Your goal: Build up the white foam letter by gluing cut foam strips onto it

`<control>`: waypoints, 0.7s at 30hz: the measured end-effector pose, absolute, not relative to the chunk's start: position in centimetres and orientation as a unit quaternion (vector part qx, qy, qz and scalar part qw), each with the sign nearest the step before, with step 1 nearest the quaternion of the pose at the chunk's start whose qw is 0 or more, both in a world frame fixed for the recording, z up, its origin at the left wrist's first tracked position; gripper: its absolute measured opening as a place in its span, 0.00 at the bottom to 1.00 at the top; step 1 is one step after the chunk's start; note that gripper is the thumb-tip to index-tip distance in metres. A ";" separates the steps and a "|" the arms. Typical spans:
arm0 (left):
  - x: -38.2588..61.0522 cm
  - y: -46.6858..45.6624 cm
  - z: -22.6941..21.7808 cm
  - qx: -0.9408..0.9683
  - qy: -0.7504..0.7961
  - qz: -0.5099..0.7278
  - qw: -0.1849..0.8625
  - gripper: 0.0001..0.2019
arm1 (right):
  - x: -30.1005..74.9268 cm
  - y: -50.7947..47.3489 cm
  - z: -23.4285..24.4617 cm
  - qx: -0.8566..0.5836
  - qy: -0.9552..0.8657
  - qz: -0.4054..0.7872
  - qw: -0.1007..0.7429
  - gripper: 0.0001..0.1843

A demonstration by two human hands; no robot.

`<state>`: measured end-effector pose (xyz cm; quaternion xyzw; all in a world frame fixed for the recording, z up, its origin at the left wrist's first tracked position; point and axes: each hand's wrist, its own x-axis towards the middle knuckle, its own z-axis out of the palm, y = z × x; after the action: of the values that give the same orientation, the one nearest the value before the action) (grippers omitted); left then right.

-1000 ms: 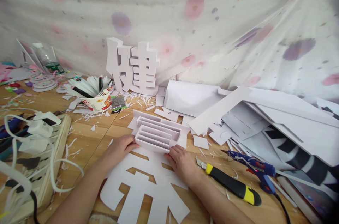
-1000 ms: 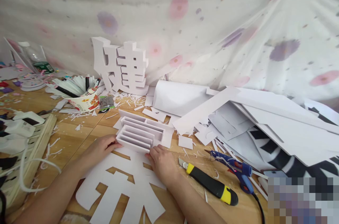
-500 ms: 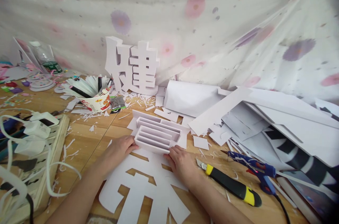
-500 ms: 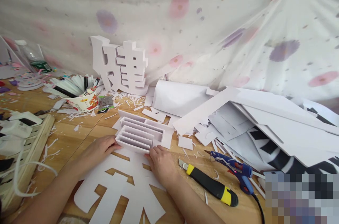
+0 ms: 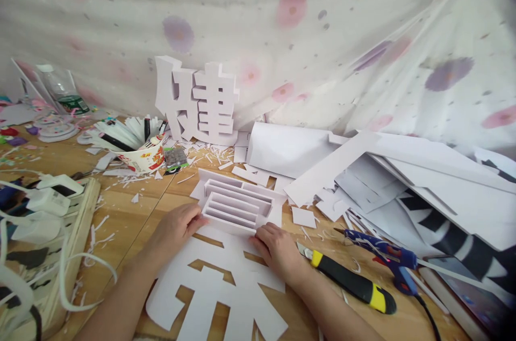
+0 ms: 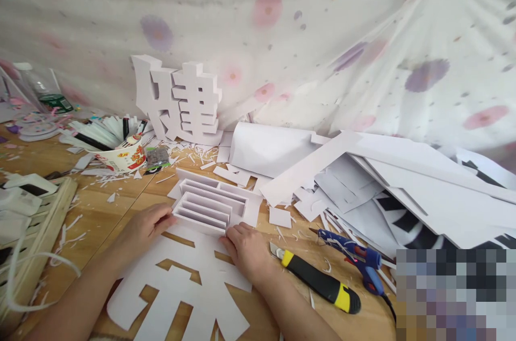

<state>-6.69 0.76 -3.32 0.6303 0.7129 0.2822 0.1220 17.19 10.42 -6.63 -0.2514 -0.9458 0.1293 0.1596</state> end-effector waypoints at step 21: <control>-6.0 1.7 -4.3 0.543 0.711 0.376 0.243 0.17 | 16.5 10.0 -6.9 -0.251 -0.946 0.102 0.177 0.14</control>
<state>-5.99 1.66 -4.32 0.5426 0.7107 0.3761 0.2429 16.55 9.98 -6.87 -0.2512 -0.9460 0.1025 0.1774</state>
